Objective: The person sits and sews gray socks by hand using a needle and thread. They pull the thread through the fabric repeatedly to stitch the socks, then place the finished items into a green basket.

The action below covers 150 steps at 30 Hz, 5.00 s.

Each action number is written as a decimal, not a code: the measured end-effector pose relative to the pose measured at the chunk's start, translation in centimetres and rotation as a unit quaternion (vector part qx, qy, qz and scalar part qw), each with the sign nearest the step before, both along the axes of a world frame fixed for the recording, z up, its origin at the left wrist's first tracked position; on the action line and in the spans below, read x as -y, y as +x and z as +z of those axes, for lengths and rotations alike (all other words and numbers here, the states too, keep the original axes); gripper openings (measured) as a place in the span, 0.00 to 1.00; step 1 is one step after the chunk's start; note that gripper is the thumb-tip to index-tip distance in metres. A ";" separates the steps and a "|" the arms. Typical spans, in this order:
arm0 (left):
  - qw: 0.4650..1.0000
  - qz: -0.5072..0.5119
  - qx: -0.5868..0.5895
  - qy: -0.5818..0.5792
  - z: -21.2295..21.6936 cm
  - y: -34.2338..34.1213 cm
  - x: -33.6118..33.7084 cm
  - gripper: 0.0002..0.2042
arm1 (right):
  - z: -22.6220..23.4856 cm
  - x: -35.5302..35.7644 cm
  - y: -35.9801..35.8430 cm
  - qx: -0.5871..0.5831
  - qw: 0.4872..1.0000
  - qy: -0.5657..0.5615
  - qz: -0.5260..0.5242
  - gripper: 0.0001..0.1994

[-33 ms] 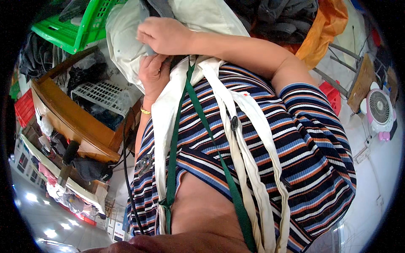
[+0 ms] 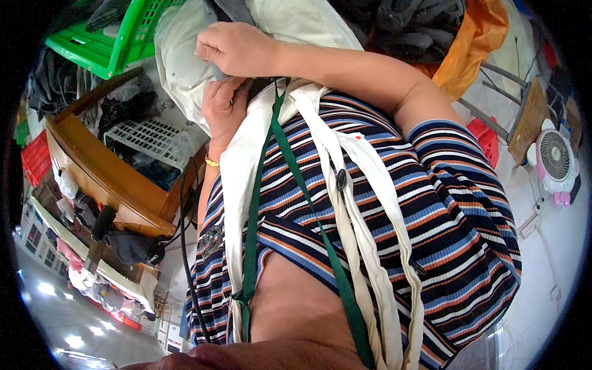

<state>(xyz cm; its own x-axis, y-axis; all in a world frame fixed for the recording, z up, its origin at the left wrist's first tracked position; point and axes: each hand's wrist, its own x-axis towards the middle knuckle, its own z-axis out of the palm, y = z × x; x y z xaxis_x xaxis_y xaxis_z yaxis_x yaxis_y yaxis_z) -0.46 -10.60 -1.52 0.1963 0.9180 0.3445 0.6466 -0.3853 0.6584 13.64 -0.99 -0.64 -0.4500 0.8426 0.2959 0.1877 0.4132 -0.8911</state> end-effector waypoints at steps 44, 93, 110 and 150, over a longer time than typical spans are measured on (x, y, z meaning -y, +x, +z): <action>0.945 0.043 0.225 -0.232 0.4 -2.3 -1.0 0.08 | 2.8 -3.0 3.9 0.301 0.852 0.400 0.153 0.03; 0.899 0.214 0.374 -0.080 9.7 -10.3 -9.1 0.10 | 9.6 -3.0 10.7 0.253 0.941 0.225 -0.007 0.09; 0.939 0.224 0.135 -0.223 6.2 -8.1 -7.9 0.15 | 3.7 -6.4 1.7 0.126 0.990 -0.059 0.018 0.14; 0.970 0.158 0.160 -0.090 3.6 -4.0 -3.3 0.08 | 3.4 -1.4 -0.3 0.168 0.976 0.131 0.049 0.10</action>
